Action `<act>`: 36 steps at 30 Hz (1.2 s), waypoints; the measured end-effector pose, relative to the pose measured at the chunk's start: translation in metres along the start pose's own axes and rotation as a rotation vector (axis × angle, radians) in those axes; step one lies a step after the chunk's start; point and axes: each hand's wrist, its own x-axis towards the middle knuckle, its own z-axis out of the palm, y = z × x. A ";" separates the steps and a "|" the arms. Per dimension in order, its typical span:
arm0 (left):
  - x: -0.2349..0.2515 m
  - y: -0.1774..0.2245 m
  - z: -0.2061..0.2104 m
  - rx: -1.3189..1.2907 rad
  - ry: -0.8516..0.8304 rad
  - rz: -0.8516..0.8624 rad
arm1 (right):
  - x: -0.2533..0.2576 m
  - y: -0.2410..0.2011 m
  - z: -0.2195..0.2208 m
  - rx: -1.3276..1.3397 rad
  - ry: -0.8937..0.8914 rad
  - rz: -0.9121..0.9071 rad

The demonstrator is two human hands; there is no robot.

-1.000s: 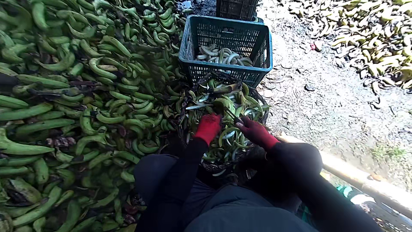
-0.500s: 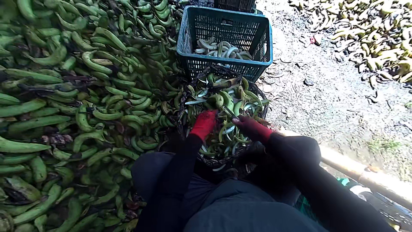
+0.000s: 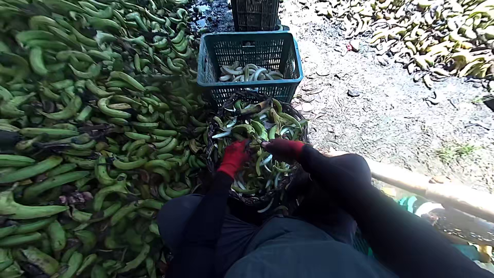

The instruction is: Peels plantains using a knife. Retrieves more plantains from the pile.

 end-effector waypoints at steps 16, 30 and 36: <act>0.015 0.041 -0.052 -0.283 0.208 -0.065 | -0.038 -0.008 -0.008 0.444 0.121 -0.211; 0.028 0.048 -0.051 -0.883 0.313 -0.528 | -0.004 0.008 0.015 0.038 0.405 -0.344; 0.028 0.045 -0.060 -0.921 0.297 -0.365 | -0.009 -0.008 0.002 0.103 0.341 -0.309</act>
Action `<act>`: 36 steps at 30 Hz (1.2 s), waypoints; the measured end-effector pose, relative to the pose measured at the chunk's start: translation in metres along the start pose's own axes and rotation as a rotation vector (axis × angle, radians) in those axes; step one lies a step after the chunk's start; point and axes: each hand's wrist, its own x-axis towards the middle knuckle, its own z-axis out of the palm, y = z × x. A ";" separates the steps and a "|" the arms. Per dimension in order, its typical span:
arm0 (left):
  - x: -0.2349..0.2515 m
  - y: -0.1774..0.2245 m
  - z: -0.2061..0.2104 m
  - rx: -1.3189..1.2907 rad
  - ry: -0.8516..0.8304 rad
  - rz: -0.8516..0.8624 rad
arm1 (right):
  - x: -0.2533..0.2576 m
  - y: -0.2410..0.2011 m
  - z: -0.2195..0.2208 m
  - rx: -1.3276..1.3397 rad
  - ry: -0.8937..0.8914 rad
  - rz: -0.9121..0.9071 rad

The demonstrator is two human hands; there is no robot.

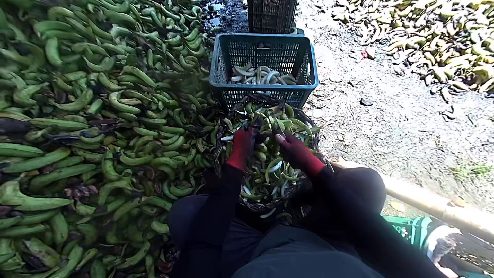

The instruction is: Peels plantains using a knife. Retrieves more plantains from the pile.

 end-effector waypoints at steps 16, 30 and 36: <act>0.014 -0.082 -0.005 0.608 -0.408 -0.005 | 0.012 0.056 0.030 -0.373 -0.138 0.120; 0.032 -0.110 -0.002 0.601 -0.359 -0.117 | 0.022 0.053 0.041 -0.445 -0.190 0.219; 0.028 -0.115 0.010 0.221 -0.337 -0.256 | 0.033 0.069 0.050 -0.354 -0.128 0.212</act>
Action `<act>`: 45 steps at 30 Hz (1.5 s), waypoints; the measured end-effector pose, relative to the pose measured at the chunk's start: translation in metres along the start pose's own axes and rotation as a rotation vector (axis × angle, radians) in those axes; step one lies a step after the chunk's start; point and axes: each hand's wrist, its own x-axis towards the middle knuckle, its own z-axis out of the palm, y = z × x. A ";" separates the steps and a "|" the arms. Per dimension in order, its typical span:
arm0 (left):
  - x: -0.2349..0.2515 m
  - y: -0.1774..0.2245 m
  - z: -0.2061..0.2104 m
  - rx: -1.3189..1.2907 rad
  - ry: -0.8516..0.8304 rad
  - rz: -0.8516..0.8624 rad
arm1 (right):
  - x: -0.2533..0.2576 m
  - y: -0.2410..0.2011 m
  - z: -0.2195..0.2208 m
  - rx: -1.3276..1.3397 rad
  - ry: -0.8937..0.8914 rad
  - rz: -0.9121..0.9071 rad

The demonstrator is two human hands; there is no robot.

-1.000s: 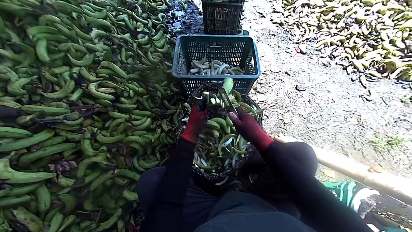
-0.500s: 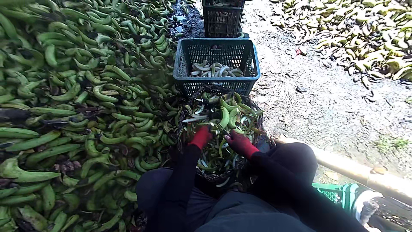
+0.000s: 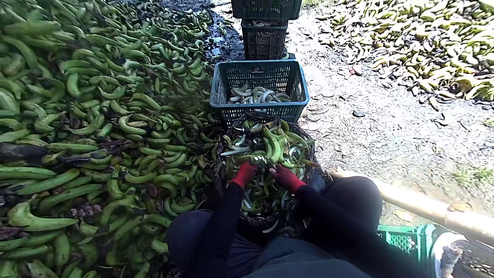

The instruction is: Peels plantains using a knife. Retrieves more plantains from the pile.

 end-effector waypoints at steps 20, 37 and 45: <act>-0.049 0.095 0.030 0.893 0.284 0.263 | -0.010 -0.015 -0.175 0.866 0.195 -0.383; -0.044 0.113 -0.007 -0.611 -0.003 0.334 | -0.022 -0.003 -0.187 1.267 0.252 -0.562; -0.066 0.151 -0.038 -0.176 0.383 0.480 | -0.010 -0.030 -0.147 0.519 0.178 -0.631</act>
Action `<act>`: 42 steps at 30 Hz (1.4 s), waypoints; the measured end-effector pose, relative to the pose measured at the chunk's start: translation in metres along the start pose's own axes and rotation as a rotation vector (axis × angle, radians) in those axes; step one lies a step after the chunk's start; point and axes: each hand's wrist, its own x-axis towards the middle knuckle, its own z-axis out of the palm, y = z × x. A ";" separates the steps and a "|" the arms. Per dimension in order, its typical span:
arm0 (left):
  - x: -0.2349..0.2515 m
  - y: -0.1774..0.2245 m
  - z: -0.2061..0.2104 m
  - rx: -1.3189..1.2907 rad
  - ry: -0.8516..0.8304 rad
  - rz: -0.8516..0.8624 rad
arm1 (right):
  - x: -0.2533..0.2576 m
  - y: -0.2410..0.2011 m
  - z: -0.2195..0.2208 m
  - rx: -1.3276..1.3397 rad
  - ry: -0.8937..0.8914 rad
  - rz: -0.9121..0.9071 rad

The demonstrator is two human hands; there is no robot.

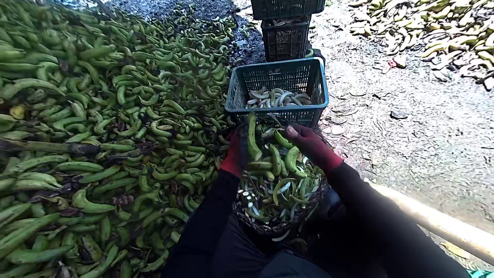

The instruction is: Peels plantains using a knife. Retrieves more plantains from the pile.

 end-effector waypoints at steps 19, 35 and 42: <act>-0.026 -0.032 0.016 -0.372 -0.103 -0.224 | 0.045 -0.001 0.030 -0.791 0.369 -0.065; -0.019 -0.038 -0.005 -0.351 0.022 0.063 | 0.009 -0.008 0.046 -0.523 -0.121 -0.162; -0.043 -0.047 0.015 -0.225 -0.123 -0.221 | 0.042 -0.014 0.021 -0.657 0.293 0.018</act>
